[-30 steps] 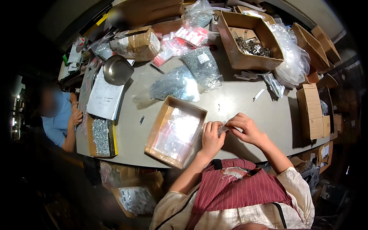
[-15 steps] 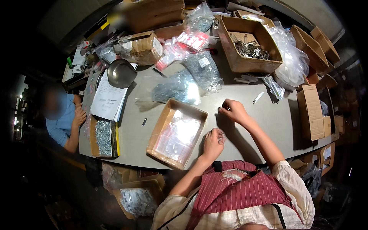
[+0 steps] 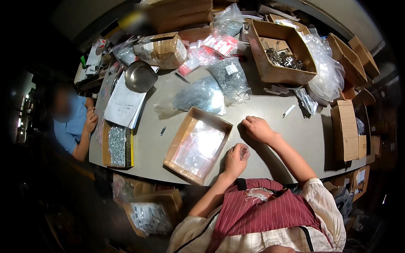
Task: The person repeatedly picks small metal parts and white plastic components from the table, inserts the metal parts into the plastic pieces, and places the assembled units into a cardboard box. The person also handles clear plastic bags and occasionally moves items on the table.
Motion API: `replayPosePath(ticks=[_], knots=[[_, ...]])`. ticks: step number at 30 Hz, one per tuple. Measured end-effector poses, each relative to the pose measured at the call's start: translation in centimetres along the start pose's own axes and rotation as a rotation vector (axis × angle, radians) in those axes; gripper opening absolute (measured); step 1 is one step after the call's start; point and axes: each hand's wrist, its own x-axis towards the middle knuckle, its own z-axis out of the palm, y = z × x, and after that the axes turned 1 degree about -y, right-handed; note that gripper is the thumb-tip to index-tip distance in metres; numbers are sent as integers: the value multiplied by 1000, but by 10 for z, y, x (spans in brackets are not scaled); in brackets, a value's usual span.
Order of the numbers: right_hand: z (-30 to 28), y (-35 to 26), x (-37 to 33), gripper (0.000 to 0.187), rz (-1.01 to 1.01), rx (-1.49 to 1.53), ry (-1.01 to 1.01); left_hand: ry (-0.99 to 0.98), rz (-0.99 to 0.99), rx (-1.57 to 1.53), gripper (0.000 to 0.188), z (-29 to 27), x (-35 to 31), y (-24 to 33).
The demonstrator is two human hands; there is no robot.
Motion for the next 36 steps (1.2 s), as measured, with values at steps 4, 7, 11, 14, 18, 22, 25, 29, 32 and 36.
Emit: replayPosePath(ticks=[4,7,11,14,18,22,25,29,32,36], knots=[[6,12,-20,17,152,5,-164,-65,-18,-12,18,-7,5,6],[-15,11,-33,25,137,254,-160,-91,-23,-7,19,-11,8,10],[-60,-46,-54,23,147,660,-45,-13,0,54,23,-4,12,21],[-67,-48,-59,22,68,565,-154,-10,71,-54,26,7,15,17],[-56,24,-49,24,460,503,136,-133,-62,-59,28,13,18,16],[-42,112,-19,41,478,-110,233,-154,-13,57,27,24,17,-9],[-32,137,-13,49,501,-309,10,-69,99,121,20,36,15,-16],[4,121,-23,52,372,-596,100,-70,17,97,20,31,13,-3],[6,81,-40,56,388,-434,94,-76,6,68,19,27,9,5],[-44,49,-48,52,470,-24,-85,-50,115,93,18,31,10,-1]])
